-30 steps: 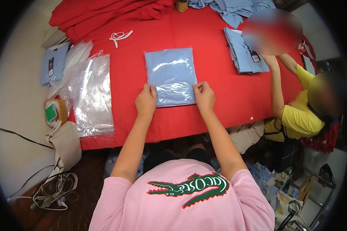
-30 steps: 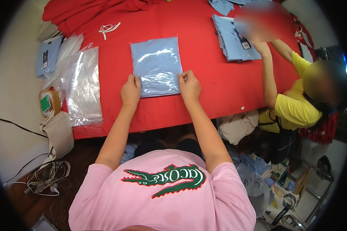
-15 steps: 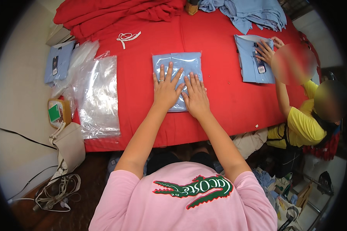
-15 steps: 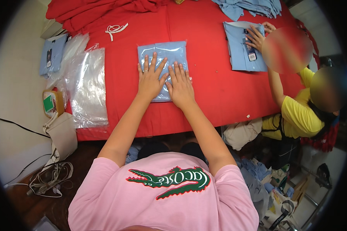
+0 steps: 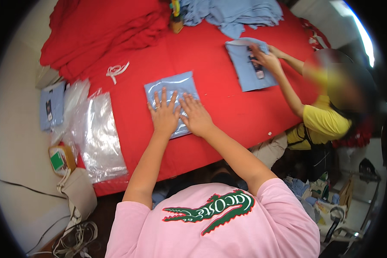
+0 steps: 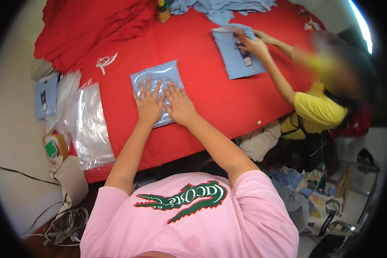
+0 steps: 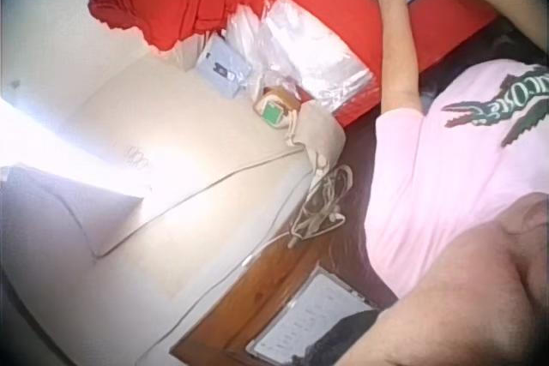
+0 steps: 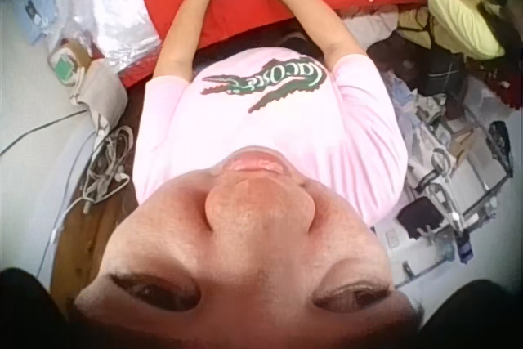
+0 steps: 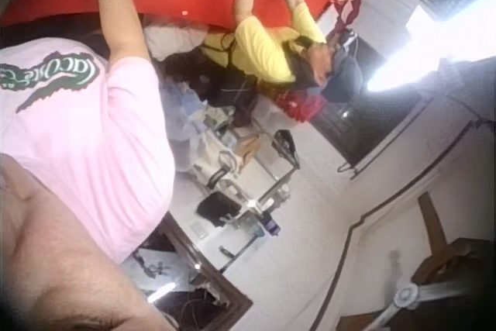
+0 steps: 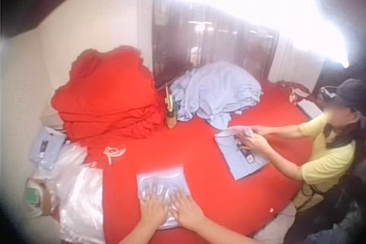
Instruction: The person places folded blue shirts into plastic bags and seals them by hand on a red work surface.
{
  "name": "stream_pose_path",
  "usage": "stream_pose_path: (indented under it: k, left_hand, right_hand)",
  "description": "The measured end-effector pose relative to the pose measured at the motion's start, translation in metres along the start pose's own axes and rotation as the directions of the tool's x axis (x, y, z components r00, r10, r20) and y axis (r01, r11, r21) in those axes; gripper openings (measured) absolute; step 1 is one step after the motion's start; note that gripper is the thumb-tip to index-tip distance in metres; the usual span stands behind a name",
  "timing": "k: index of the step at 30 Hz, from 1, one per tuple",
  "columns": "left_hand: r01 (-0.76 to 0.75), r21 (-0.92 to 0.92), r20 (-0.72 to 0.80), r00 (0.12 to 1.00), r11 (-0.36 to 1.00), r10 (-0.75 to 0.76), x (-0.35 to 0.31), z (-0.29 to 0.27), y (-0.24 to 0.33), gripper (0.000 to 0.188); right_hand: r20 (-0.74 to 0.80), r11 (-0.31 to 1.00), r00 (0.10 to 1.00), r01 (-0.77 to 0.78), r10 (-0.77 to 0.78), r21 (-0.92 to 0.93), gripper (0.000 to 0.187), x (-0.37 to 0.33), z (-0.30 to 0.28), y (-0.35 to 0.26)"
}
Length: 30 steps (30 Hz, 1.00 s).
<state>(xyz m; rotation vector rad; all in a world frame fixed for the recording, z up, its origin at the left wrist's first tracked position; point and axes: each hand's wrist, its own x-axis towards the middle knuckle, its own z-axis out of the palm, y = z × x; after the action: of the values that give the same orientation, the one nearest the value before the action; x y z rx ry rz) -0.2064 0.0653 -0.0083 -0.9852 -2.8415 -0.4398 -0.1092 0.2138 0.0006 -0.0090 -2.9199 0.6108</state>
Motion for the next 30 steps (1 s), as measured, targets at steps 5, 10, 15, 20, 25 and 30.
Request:
stream_pose_path:
  k: [5, 10, 15, 20, 25, 30]
  left_hand:
    - [0.293, -0.358, -0.029, 0.946, 0.887, -0.324, -0.025, -0.014, -0.022, 0.075]
    - [0.48, -0.836, 0.261, 0.773, 0.265, -0.578, -0.098, -0.004, -0.012, 0.083]
    - [0.631, -0.747, 0.638, 0.593, -0.21, -0.49, -0.097, -0.035, 0.0, 0.045]
    - [0.527, -0.757, 0.65, 0.669, -0.386, -0.361, -0.067, -0.1, 0.007, 0.027]
    - [0.296, -0.914, 0.385, 0.847, -0.277, -0.367, -0.034, -0.166, 0.04, 0.062]
    - [0.365, -0.521, 0.1, 0.924, 0.771, -0.369, -0.061, -0.167, -0.029, 0.138]
  right_hand:
    - [0.193, 0.984, 0.965, 0.178, -0.176, 0.005, 0.103, -0.024, -0.048, 0.001]
    - [0.227, 0.954, 0.937, 0.289, -0.264, -0.084, 0.094, -0.064, -0.035, 0.043]
    - [0.318, 0.858, 0.875, 0.448, -0.365, -0.25, 0.093, -0.036, -0.041, 0.039]
    - [0.084, 0.847, 0.856, 0.516, -0.509, -0.128, 0.092, -0.017, -0.065, 0.029]
    - [-0.294, 0.914, 0.93, 0.302, -0.22, 0.271, 0.062, 0.016, -0.133, 0.011]
    - [-0.055, 0.852, 0.905, 0.417, -0.423, 0.317, 0.049, 0.039, -0.197, -0.011]
